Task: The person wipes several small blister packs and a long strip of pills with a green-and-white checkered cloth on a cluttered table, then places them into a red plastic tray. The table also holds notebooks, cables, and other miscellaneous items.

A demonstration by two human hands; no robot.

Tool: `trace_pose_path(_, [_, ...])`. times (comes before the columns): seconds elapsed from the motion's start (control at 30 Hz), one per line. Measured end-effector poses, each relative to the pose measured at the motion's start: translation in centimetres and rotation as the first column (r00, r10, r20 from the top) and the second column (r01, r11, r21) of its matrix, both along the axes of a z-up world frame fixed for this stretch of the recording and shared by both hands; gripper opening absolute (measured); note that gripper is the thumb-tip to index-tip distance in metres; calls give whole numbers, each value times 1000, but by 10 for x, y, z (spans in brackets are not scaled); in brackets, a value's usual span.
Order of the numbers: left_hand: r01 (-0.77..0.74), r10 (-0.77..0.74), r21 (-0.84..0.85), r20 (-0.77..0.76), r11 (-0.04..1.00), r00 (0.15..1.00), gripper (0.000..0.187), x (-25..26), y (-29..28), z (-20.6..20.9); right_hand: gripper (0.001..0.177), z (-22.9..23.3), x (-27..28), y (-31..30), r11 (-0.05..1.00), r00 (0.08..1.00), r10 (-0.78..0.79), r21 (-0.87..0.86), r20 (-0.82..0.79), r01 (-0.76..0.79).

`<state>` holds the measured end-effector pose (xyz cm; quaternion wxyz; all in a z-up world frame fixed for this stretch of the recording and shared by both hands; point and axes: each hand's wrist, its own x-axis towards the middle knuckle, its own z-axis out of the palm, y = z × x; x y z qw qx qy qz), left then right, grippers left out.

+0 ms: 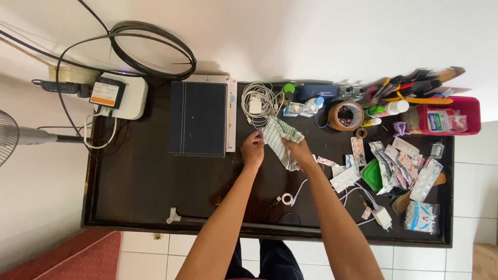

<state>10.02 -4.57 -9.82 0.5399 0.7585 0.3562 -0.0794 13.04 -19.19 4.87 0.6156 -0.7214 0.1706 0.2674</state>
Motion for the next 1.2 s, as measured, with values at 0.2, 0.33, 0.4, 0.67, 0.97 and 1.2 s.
trace_pose_path(0.2, [-135, 161, -702, -29, 699, 986, 69, -30, 9, 59, 37, -35, -56, -14, 975, 829, 219, -142, 514, -169])
trace_pose_path(0.33, [-147, 199, -914, -75, 379, 977, 90, -58, 25, 108, 37, 42, -99, -2, 798, 488, 602, -490, 632, -351])
trace_pose_path(0.4, [22, 146, -996, 34, 83, 989, 77, -70, 40, 136, 48, 75, -122, 6, 627, 272, 779, -703, 565, -335])
trace_pose_path(0.67, [232, 129, -969, 242, 83, 962, 58, -104, 56, 192, 88, 134, -187, -2, 596, 225, 798, -677, 559, -432])
trace_pose_path(0.97, [290, 313, -954, 254, -75, 915, 59, -133, 52, 260, 48, 212, -203, -16, 978, 631, 133, -205, 764, 43])
trace_pose_path(1.2, [155, 269, -954, 84, -256, 959, 50, -136, 16, 251, 101, 226, -203, 50, 589, 170, 779, -798, 603, 128])
